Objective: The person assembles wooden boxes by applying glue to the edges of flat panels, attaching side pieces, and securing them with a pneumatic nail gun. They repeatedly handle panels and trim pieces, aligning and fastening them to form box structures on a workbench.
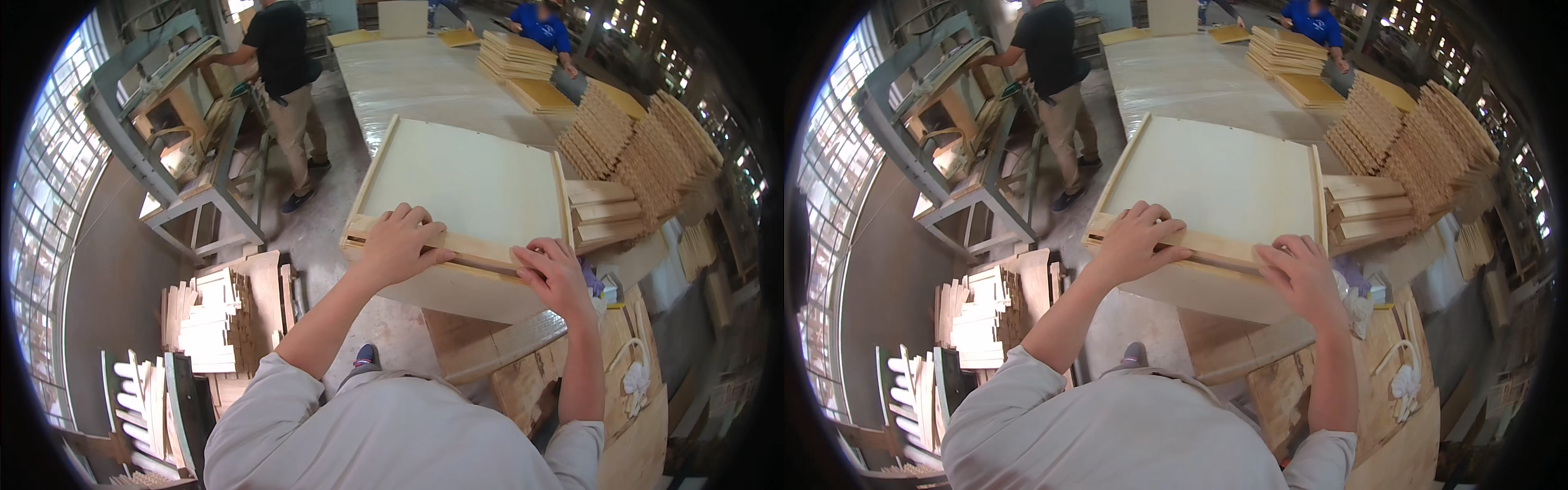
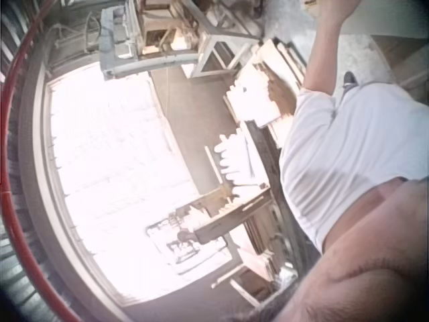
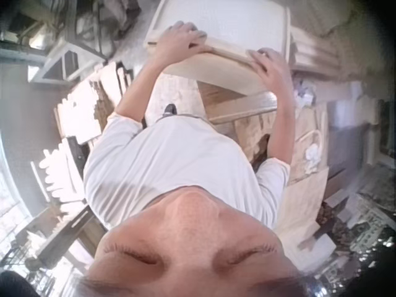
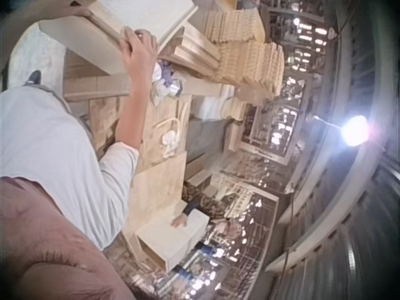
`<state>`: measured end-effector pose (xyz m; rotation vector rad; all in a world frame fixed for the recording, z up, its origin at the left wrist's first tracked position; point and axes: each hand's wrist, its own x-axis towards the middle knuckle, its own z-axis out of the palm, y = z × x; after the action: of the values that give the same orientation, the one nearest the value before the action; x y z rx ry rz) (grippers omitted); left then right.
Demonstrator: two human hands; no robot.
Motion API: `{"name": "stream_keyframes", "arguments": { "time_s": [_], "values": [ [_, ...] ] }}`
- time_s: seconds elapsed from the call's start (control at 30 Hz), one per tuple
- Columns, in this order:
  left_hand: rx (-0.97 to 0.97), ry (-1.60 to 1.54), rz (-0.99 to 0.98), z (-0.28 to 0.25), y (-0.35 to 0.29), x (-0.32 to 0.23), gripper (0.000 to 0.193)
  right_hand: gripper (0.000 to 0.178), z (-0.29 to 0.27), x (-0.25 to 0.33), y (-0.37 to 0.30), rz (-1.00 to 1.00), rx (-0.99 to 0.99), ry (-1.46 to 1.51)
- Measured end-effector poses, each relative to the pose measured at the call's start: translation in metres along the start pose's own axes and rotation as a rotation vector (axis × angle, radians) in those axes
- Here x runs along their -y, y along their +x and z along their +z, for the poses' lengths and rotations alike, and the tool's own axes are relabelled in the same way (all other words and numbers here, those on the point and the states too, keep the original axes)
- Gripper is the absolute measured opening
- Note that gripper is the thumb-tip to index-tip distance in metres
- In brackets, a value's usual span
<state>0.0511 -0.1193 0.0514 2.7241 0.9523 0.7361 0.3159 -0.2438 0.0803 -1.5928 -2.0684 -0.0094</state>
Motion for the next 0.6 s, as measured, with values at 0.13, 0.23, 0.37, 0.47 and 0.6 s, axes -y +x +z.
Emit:
{"name": "stream_keyframes", "arguments": {
  "time_s": [0.13, 0.23, 0.37, 0.47, 0.6],
  "values": [
    [-0.029, 0.098, 0.037, 0.006, -0.006, -0.004, 0.039, 0.025, 0.005, -0.005, -0.006, -0.043, -0.058, -0.050],
    [-0.036, 0.144, 0.060, 0.007, -0.012, -0.005, 0.044, 0.029, 0.010, -0.005, -0.014, -0.027, -0.051, -0.072],
    [-0.076, 0.204, 0.101, 0.008, -0.015, -0.012, 0.058, 0.038, 0.012, 0.008, -0.024, -0.008, -0.084, -0.160],
    [-0.188, 0.268, 0.227, 0.021, -0.010, -0.001, 0.065, 0.042, 0.018, 0.010, -0.029, 0.053, -0.123, -0.167],
    [-0.295, 0.270, 0.468, 0.022, 0.019, 0.049, 0.061, 0.038, 0.041, 0.022, -0.018, 0.063, -0.154, -0.283]
  ]
}}
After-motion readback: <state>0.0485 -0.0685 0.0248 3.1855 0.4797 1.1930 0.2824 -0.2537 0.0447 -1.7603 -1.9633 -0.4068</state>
